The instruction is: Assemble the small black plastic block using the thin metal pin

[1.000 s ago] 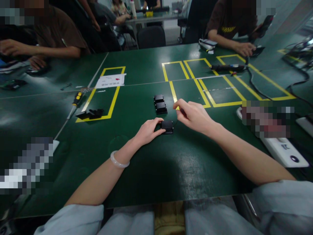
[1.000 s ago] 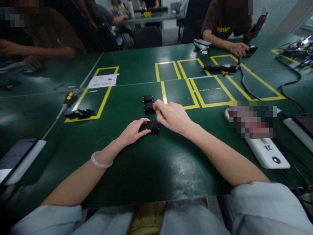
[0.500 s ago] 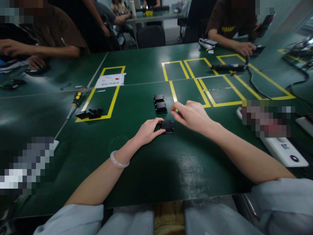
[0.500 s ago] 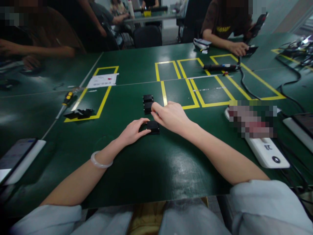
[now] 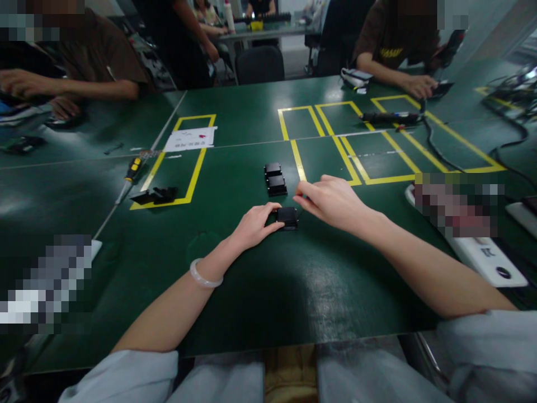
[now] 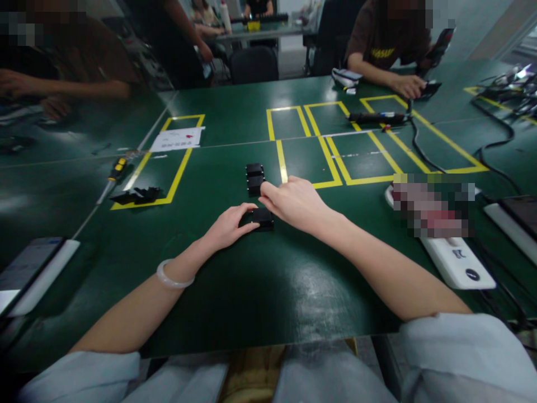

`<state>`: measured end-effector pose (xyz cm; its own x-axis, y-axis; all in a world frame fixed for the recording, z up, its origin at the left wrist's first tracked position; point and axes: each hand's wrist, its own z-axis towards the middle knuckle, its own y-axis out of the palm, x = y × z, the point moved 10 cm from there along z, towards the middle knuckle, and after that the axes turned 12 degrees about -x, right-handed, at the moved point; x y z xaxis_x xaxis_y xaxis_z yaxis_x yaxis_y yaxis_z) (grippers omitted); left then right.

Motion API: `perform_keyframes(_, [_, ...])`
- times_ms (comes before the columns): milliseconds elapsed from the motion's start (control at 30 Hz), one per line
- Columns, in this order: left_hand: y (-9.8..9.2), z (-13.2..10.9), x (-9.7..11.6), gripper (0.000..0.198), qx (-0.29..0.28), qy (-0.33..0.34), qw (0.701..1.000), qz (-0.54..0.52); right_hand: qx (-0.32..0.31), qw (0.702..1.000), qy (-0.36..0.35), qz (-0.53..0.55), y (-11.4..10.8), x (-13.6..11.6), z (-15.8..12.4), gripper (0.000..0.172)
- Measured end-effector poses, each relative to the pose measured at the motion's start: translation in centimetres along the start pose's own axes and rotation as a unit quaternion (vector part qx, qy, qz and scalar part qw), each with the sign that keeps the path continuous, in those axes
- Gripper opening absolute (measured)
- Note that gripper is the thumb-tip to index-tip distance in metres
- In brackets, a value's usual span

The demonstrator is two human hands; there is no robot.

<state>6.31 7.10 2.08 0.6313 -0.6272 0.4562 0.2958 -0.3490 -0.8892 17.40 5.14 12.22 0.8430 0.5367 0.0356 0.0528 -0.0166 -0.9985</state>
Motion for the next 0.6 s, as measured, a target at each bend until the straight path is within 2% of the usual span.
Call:
perform_keyframes(200, [-0.03, -0.02, -0.08, 0.043, 0.004, -0.005, 1.0, -0.008, 0.026, 0.999, -0.025, 0.03, -0.62, -0.29, -0.4, 0.026])
perform_keyframes(400, [-0.06, -0.03, 0.13, 0.041, 0.001, -0.001, 1.0, -0.013, -0.009, 1.0, -0.019, -0.008, 0.12, -0.56, -0.09, 0.033])
perform_keyframes(600, [-0.16, 0.0, 0.12, 0.041, 0.006, -0.002, 1.0, -0.013, 0.014, 0.999, -0.029, 0.027, -0.73, -0.65, -0.39, 0.027])
